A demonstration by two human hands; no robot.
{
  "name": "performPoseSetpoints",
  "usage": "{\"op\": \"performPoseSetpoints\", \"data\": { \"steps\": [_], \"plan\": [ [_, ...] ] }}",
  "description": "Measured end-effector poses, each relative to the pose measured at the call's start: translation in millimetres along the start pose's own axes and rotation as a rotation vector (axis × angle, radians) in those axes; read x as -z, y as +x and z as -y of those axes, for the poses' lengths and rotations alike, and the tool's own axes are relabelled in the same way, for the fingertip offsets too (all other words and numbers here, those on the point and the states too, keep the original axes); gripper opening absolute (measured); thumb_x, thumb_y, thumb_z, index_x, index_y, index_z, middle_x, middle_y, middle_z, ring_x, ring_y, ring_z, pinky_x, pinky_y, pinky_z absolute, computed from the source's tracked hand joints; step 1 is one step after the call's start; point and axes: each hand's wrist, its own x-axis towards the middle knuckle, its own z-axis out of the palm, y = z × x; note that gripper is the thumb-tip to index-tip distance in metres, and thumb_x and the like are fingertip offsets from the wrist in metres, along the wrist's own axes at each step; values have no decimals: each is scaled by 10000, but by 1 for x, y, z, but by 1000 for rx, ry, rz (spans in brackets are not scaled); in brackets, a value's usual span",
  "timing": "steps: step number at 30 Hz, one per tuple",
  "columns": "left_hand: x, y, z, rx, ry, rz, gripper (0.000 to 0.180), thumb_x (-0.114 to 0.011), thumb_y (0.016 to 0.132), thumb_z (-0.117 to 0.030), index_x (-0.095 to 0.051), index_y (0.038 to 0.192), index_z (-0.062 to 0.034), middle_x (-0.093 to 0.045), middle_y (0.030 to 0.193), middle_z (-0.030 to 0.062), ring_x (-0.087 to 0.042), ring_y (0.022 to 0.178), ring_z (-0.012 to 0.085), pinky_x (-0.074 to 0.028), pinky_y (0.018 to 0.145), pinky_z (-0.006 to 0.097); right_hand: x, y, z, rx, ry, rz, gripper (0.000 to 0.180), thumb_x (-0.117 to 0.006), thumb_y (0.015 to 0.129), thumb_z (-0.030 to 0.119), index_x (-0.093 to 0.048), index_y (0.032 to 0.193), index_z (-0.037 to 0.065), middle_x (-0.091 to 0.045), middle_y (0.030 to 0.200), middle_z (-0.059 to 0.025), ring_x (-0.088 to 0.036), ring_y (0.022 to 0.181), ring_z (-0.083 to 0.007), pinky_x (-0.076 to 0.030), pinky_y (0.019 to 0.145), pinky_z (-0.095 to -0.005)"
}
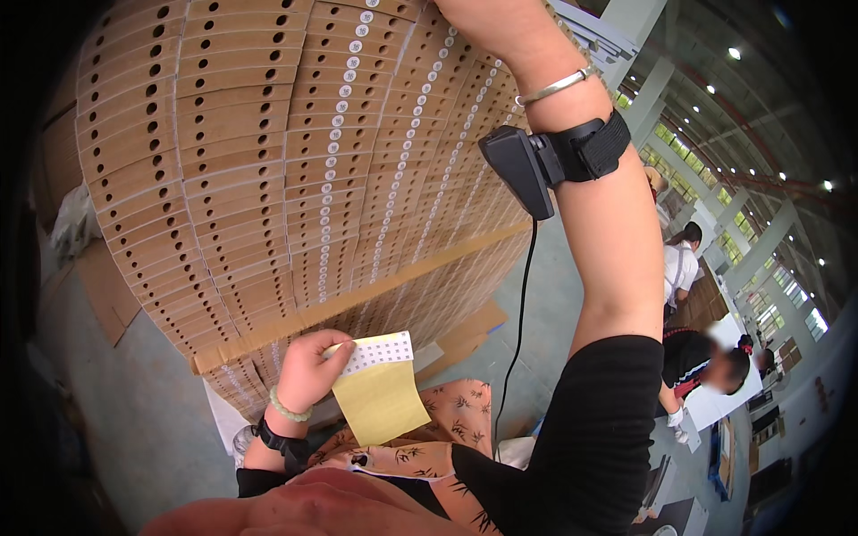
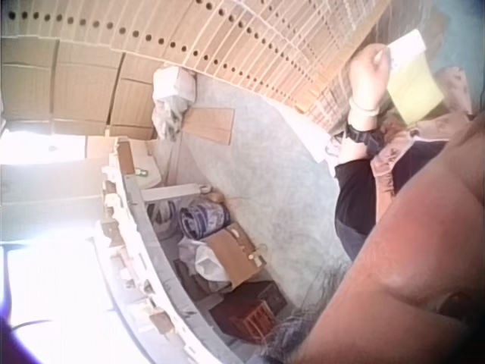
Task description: Peeling numbered circular stickers from a sheet and applying them to a wooden slatted structure.
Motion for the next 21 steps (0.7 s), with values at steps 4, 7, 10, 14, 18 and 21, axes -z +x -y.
{"op": "performPoseSetpoints", "data": {
  "steps": [4, 7, 10, 14, 18, 21],
  "plan": [
    [-1, -1, -1, -18, 19, 16, 127, -674, 835, -139, -693, 872, -19, -673, 757, 154, -661, 659, 277, -511, 607, 341, 0, -1, 1, 0, -28, -15, 93, -589, 902, 137, -582, 868, 51, -546, 735, 35, -484, 655, -46, -419, 592, -216],
    [-2, -2, 2, -60, 47, -7, 129, -674, 834, -149, -693, 866, -26, -671, 755, 158, -657, 662, 299, -512, 608, 352, -3, -1, -1, 13, -24, -41, 98, -597, 893, 132, -587, 871, 37, -554, 733, 13, -489, 669, -57, -427, 605, -229],
    [-2, 0, 2, -77, 58, -6, 131, -670, 835, -158, -694, 863, -32, -669, 752, 159, -654, 664, 310, -512, 609, 362, -7, -1, -4, 124, -127, -95, 92, -609, 876, 112, -588, 868, 23, -557, 728, -11, -497, 675, -76, -434, 617, -245],
    [-1, 0, 1, -69, 67, 0, 133, -668, 836, -161, -694, 863, -34, -668, 754, 160, -655, 668, 313, -513, 608, 363, -14, -1, -5, 241, -256, -205, 107, -642, 844, 101, -590, 857, 9, -561, 722, -34, -501, 665, -89, -437, 616, -255],
    [0, -1, -2, -79, 82, 4, 131, -668, 836, -161, -693, 863, -35, -667, 751, 158, -655, 669, 314, -513, 609, 364, -8, 3, -6, 81, -148, -266, 149, -707, 799, 116, -589, 787, 25, -565, 712, -10, -498, 655, -78, -424, 599, -241],
    [2, -4, -2, -88, 78, 3, 129, -665, 838, -160, -694, 864, -37, -666, 750, 159, -654, 670, 314, -513, 609, 364, -2, 3, -4, -47, -34, -207, 169, -729, 794, 132, -584, 758, 53, -552, 692, 16, -486, 646, -65, -411, 587, -226]
  ]
}}
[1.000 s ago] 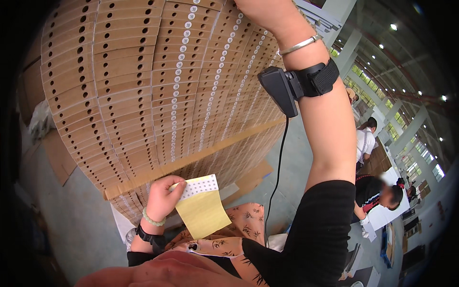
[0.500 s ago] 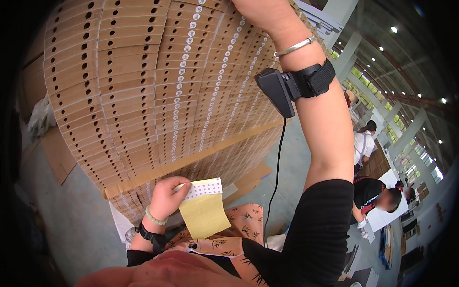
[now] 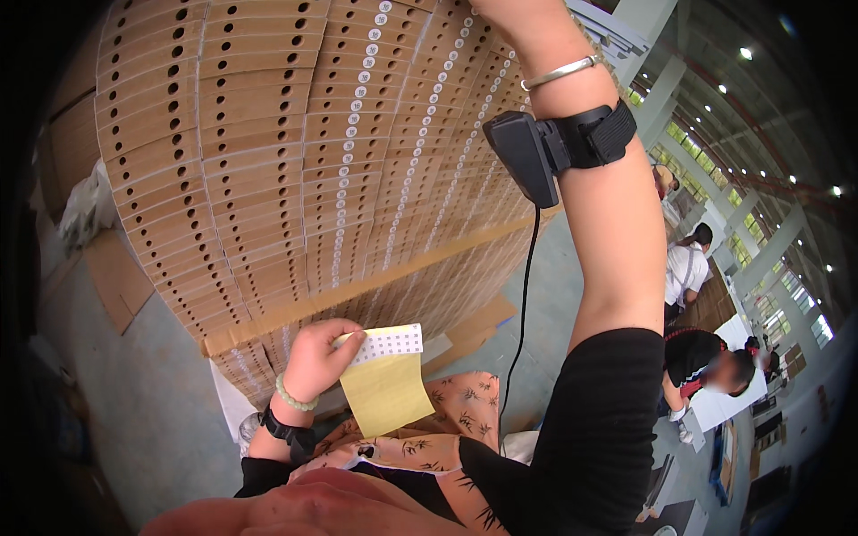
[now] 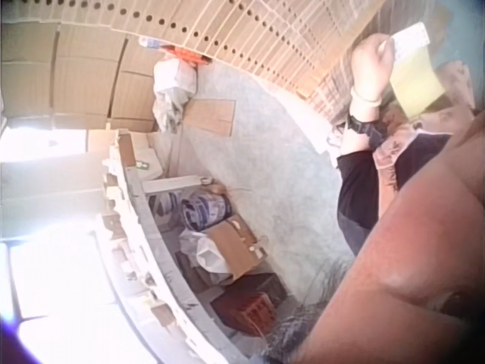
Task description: Peeling numbered circular stickers from a sheet and applying them to a wooden slatted structure.
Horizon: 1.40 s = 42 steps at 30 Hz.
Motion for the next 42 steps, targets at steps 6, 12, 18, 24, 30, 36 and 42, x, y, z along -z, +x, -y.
{"op": "performPoseSetpoints", "data": {
  "steps": [6, 12, 18, 24, 30, 36, 42],
  "plan": [
    [5, -7, -5, 15, -1, -9, 116, -668, 831, -145, -687, 853, -33, -658, 749, 161, -645, 668, 323, -507, 601, 374, 2, -25, -13, -133, 104, 84, 136, -700, 838, 134, -582, 805, 73, -530, 676, 45, -470, 638, -46, -399, 586, -202],
    [15, -9, 0, -72, 48, -100, 89, -682, 816, -108, -679, 853, -28, -654, 752, 147, -636, 663, 319, -498, 584, 361, -5, -159, 24, -298, 123, 797, 96, -678, 837, 77, -606, 879, 31, -588, 857, -5, -583, 757, -125, -468, 684, -256],
    [21, 1, -4, 20, 12, -96, 77, -682, 832, -99, -680, 865, -29, -663, 750, 116, -643, 649, 257, -495, 577, 322, -13, -251, 6, -213, 131, 1084, 128, -670, 785, 144, -612, 840, 44, -588, 808, -81, -584, 708, -253, -462, 621, -361],
    [21, -2, -8, 28, 16, -103, 75, -689, 832, -95, -684, 874, -32, -664, 742, 100, -639, 610, 227, -494, 546, 304, -14, -266, 3, -276, 149, 1058, 88, -651, 791, 118, -613, 836, 54, -593, 808, -95, -587, 752, -289, -461, 642, -389],
    [18, -5, -9, -8, 26, -67, 74, -686, 833, -100, -685, 875, -39, -653, 718, 104, -633, 578, 223, -490, 525, 300, -9, -269, 7, -133, 25, 1046, 97, -681, 799, 79, -604, 847, 44, -592, 834, -76, -597, 772, -271, -471, 639, -357],
    [16, -3, -9, -21, -18, -35, 69, -679, 834, -97, -685, 868, -38, -649, 714, 109, -636, 587, 232, -488, 527, 304, -6, -274, 10, 51, -51, 934, 84, -650, 747, 77, -581, 796, 74, -545, 778, -70, -570, 753, -296, -457, 612, -403],
    [14, 2, -5, 127, -139, -1, 85, -670, 846, -91, -680, 882, -15, -667, 744, 105, -642, 631, 176, -491, 582, 282, -1, -268, 14, 88, -55, 924, 104, -634, 710, 39, -578, 788, 77, -543, 781, -62, -570, 751, -281, -458, 604, -385]
  ]
}}
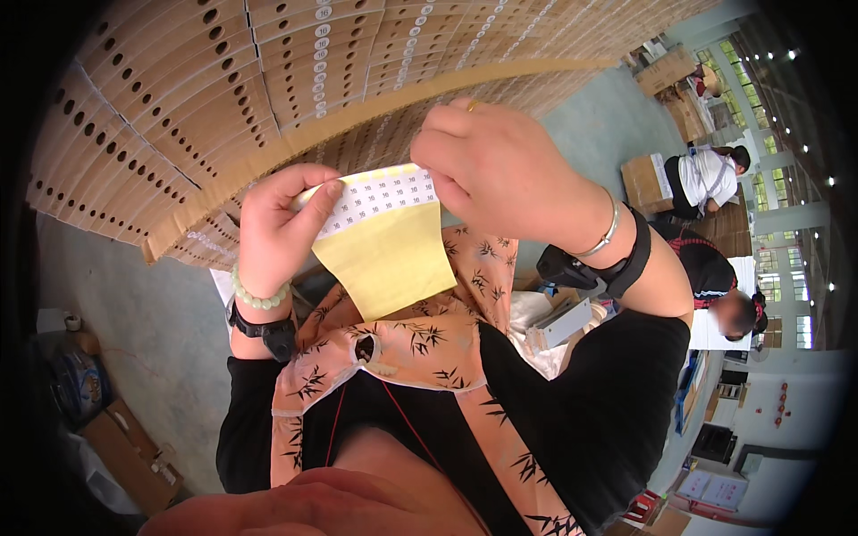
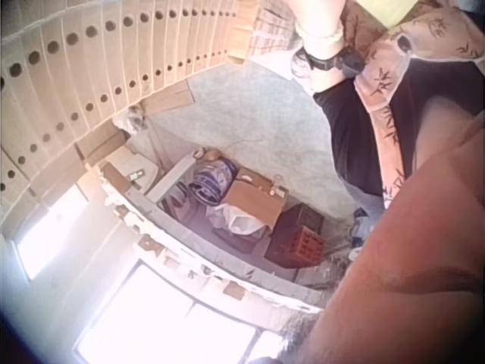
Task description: Peeling numbered circular stickers from a sheet and applying them to a wooden slatted structure.
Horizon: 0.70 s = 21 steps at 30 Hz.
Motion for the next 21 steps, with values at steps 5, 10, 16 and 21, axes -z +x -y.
{"op": "performPoseSetpoints", "data": {
  "steps": [5, 10, 16, 21],
  "plan": [
    [-4, 0, 10, 154, -180, 25, 99, -673, 847, -89, -681, 901, -6, -690, 781, 89, -649, 697, 136, -499, 645, 264, 31, 13, -1, 15, 172, -31, 100, -612, 710, 19, -566, 786, 64, -553, 774, -58, -581, 743, -268, -462, 611, -361],
    [-6, -4, 5, 28, -97, 31, 94, -682, 840, -70, -674, 887, 10, -670, 746, 49, -604, 698, 84, -484, 642, 248, 119, 56, -12, -46, 123, -364, 97, -643, 727, 59, -567, 788, 60, -605, 816, -66, -611, 777, -228, -479, 640, -340],
    [-8, -6, 4, 64, -83, 78, 112, -672, 854, -83, -678, 902, 18, -680, 757, 52, -611, 689, 90, -483, 631, 246, 210, 121, -35, 35, 195, -716, 123, -636, 895, 161, -593, 903, 47, -568, 807, 11, -530, 726, -116, -438, 680, -234],
    [-8, -6, 9, 55, -72, 80, 144, -671, 854, -135, -694, 922, -9, -688, 783, 121, -660, 694, 174, -503, 643, 286, 222, 158, -33, 156, -70, -796, 109, -596, 904, 127, -560, 846, 43, -525, 743, 23, -474, 685, -65, -414, 631, -229]
  ]
}}
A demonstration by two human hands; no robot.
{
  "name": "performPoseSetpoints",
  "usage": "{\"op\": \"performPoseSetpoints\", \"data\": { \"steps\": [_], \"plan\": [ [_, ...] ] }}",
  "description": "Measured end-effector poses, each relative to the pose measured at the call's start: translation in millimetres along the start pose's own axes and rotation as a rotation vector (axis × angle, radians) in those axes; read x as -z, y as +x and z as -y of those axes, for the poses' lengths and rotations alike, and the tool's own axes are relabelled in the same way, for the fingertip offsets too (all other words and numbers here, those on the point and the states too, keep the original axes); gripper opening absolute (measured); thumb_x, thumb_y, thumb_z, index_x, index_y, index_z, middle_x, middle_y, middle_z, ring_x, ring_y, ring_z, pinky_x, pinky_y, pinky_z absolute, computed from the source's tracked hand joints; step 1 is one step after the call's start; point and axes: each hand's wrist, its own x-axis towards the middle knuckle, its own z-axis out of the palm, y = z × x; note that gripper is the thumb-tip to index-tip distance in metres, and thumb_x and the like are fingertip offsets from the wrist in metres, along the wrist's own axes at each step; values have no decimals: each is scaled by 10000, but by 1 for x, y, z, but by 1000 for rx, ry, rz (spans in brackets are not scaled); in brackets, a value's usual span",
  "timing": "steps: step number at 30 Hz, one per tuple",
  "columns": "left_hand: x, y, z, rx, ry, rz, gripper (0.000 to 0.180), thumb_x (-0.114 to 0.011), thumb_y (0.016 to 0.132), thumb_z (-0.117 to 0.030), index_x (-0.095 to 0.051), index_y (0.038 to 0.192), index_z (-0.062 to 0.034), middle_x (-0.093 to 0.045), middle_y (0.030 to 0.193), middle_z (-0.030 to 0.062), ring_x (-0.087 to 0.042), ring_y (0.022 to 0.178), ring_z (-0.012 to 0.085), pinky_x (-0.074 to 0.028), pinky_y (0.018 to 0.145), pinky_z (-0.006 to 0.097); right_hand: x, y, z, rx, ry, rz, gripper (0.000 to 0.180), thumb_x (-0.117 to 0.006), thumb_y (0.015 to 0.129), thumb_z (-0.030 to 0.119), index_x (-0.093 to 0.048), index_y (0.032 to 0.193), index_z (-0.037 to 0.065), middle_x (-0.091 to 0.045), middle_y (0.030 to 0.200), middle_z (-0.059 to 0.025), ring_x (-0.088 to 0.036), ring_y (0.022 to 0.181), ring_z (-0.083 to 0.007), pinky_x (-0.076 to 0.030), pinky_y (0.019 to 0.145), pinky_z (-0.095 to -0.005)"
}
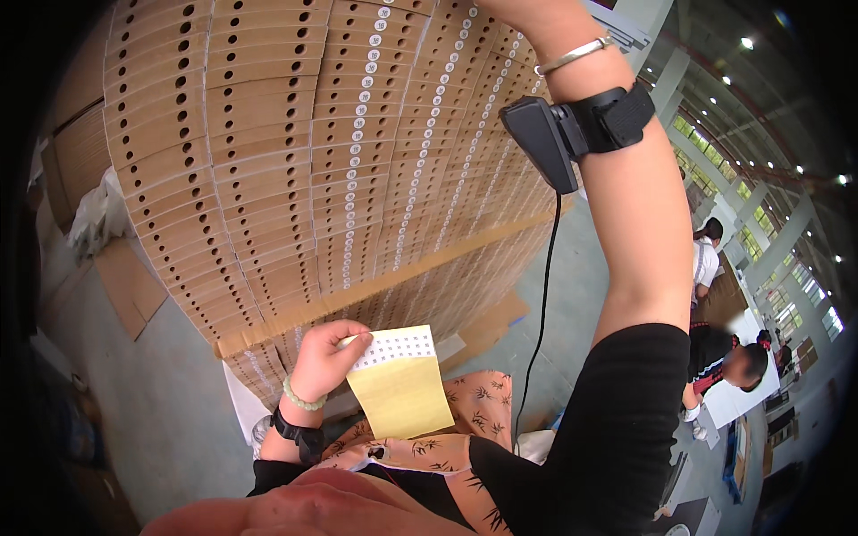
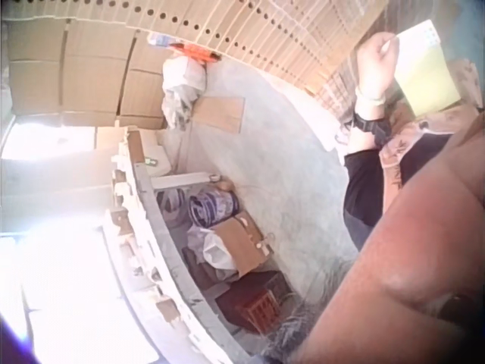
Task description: Peeling numbered circular stickers from a sheet and applying them to a wooden slatted structure.
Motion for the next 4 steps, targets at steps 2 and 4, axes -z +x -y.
{"op": "performPoseSetpoints", "data": {
  "steps": [2, 4],
  "plan": [
    [1, 1, 1, -9, -3, 2, 143, -670, 855, -135, -695, 921, -11, -689, 784, 122, -661, 695, 178, -503, 643, 287, 1, -2, -1, -76, -64, 36, 91, -591, 899, 126, -567, 870, 43, -527, 746, 3, -471, 685, -86, -420, 652, -250],
    [2, 1, 2, -45, 10, -6, 112, -667, 857, -87, -684, 906, 13, -684, 769, 53, -614, 697, 92, -485, 640, 247, -4, -3, -10, -132, -22, 57, 96, -594, 900, 136, -567, 871, 48, -530, 751, -12, -476, 709, -77, -421, 662, -237]
  ]
}}
